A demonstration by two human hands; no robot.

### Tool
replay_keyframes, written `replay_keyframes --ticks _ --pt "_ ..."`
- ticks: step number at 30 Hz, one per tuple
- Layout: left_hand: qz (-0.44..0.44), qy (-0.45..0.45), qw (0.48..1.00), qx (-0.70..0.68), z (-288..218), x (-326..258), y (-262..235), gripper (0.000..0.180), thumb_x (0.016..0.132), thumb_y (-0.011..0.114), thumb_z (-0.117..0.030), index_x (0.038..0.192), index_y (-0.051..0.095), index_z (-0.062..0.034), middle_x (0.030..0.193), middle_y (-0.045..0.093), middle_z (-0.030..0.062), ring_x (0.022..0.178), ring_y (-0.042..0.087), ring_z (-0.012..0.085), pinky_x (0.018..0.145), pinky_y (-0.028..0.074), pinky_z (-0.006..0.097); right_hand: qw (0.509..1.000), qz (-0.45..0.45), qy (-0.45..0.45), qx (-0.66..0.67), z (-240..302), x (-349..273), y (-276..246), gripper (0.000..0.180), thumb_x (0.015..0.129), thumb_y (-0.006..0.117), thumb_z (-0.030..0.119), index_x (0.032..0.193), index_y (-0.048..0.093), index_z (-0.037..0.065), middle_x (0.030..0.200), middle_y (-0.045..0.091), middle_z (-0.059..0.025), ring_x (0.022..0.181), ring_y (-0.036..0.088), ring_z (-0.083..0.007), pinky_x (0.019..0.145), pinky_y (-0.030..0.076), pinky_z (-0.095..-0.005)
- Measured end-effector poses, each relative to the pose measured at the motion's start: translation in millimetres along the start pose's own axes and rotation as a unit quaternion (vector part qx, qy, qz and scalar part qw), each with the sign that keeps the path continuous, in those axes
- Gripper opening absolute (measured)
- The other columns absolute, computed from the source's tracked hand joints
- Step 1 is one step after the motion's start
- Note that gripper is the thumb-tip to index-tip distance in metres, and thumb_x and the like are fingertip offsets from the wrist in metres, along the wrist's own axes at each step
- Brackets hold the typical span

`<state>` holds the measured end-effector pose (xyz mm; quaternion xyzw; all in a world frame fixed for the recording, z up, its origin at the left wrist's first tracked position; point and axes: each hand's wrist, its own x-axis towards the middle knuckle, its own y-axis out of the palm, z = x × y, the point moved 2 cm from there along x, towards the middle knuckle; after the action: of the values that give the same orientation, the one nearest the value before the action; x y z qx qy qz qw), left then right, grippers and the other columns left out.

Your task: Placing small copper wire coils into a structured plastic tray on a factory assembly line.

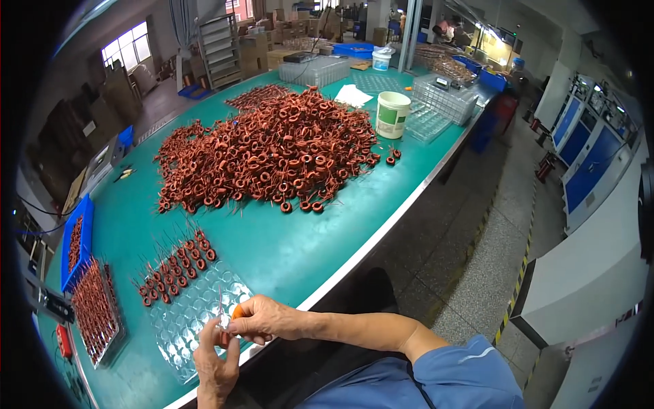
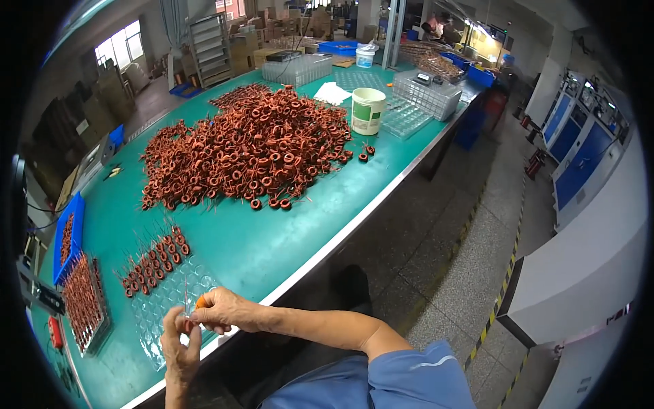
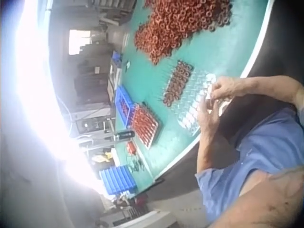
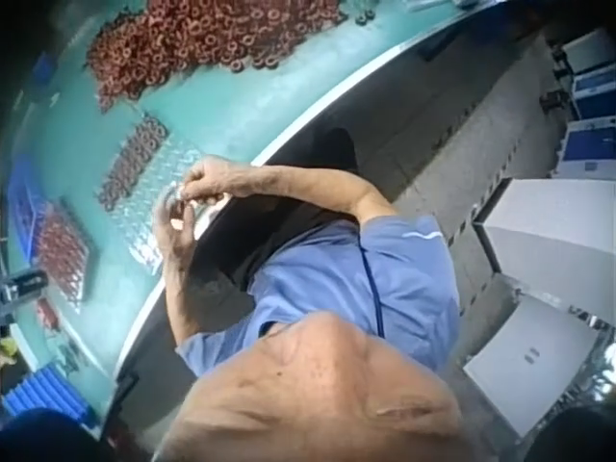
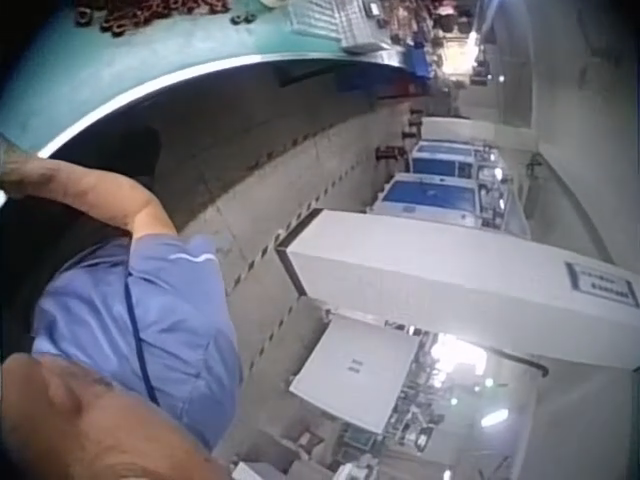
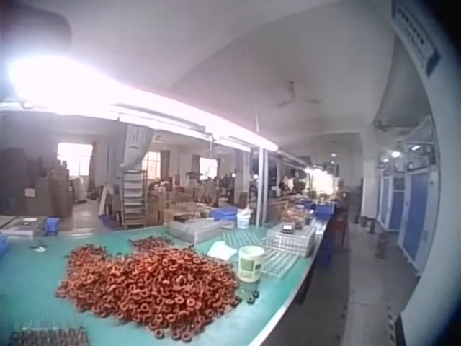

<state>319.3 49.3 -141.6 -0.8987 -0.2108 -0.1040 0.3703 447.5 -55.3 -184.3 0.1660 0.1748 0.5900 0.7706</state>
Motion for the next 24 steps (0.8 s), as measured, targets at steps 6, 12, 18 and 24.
replay_keyframes --ticks 6,12,18,24 --pt "0.131 0.005 0.989 0.071 -12.8 -1.4 -10.2 0.037 0.074 0.068 -0.002 0.105 0.048 -0.0011 0.074 0.057 0.0098 0.064 0.058 0.0214 0.061 0.047 0.032 0.999 0.038 0.037 -0.006 -9.1 -1.3 -6.4 0.025 0.088 0.063 0.028 0.084 0.059 0.004 0.065 0.056 0.0011 0.049 0.05 -0.0043 0.041 0.036 -0.0175" --pt "0.222 0.17 0.936 0.212 -23.0 5.1 -9.8 0.031 0.071 0.069 -0.003 0.097 0.052 -0.0019 0.079 0.053 0.0104 0.07 0.056 0.0262 0.059 0.046 0.038 0.996 0.055 0.059 -0.028 -10.0 -5.2 -14.0 0.021 0.088 0.061 0.023 0.086 0.059 0.002 0.064 0.056 0.0005 0.05 0.053 -0.0046 0.042 0.037 -0.0179" --pt "0.221 0.252 0.855 0.396 -19.2 -7.6 -4.0 0.023 0.074 0.064 -0.006 0.095 0.055 -0.0046 0.083 0.05 0.0128 0.075 0.052 0.0284 0.066 0.043 0.038 0.988 0.019 0.086 -0.125 -13.8 -1.8 -11.9 0.02 0.084 0.061 0.022 0.084 0.062 0.001 0.061 0.056 -0.0012 0.048 0.053 -0.0066 0.042 0.039 -0.0203" --pt "-0.006 0.03 0.979 0.201 8.6 -11.0 5.2 0.017 0.081 0.067 -0.012 0.089 0.054 -0.0041 0.074 0.053 0.0147 0.067 0.055 0.0338 0.059 0.044 0.042 0.897 -0.15 -0.181 -0.375 2.3 -4.3 12.0 0.015 0.082 0.063 0.016 0.084 0.065 0.001 0.064 0.06 -0.0139 0.056 0.056 -0.0158 0.053 0.043 -0.0308"
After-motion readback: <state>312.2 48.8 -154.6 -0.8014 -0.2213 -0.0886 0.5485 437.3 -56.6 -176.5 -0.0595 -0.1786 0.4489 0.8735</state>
